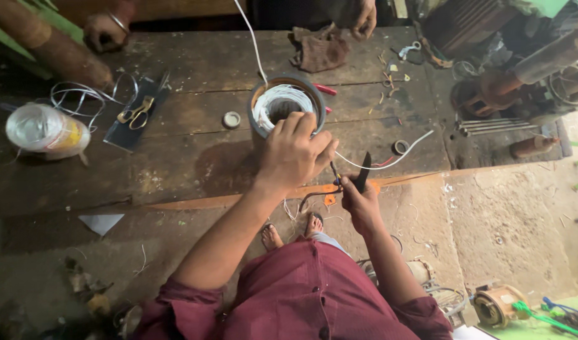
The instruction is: The person strips insulation from a white wire using a knife, then uses pliers to strip and twist the ends of a multi-colored wire. They wrap the connections with electrical tape and cut a piece of black tape with scissors.
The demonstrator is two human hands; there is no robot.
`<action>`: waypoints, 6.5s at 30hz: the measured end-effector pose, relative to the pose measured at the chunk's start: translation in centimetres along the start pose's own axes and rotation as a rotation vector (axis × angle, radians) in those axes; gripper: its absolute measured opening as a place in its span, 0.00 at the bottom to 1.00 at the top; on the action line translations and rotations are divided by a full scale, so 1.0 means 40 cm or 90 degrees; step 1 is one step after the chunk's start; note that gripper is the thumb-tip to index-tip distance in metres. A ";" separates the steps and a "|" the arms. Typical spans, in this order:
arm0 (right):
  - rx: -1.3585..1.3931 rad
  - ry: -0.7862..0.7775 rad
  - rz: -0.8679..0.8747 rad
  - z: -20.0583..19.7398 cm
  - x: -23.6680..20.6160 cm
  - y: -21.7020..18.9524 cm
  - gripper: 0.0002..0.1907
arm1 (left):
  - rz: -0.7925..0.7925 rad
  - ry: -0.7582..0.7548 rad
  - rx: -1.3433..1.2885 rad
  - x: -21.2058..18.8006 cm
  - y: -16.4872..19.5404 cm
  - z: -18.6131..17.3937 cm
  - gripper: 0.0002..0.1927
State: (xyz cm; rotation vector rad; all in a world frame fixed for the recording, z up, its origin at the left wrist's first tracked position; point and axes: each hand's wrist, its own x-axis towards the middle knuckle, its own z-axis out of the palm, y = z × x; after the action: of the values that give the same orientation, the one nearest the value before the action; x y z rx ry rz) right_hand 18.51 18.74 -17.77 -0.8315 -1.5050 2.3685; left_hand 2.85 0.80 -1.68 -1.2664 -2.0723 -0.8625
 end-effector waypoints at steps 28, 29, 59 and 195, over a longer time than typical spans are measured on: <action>-0.035 -0.020 0.075 0.021 -0.057 0.040 0.12 | -0.011 -0.061 0.075 -0.074 -0.028 -0.022 0.13; -0.051 -0.016 0.068 0.016 -0.053 0.040 0.10 | -0.007 -0.064 0.086 -0.074 -0.028 -0.019 0.15; -0.083 -0.107 0.113 -0.037 0.023 0.024 0.05 | -0.017 -0.019 0.181 -0.090 -0.027 0.018 0.09; -0.132 -0.185 0.097 0.022 0.026 -0.004 0.09 | -0.070 -0.105 0.008 -0.066 -0.043 -0.049 0.06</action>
State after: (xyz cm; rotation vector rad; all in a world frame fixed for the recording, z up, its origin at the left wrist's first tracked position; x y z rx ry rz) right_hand 17.15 18.62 -17.69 -0.6875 -1.8882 2.5648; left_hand 2.58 -2.75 -2.75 -1.2638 -2.2911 -0.8147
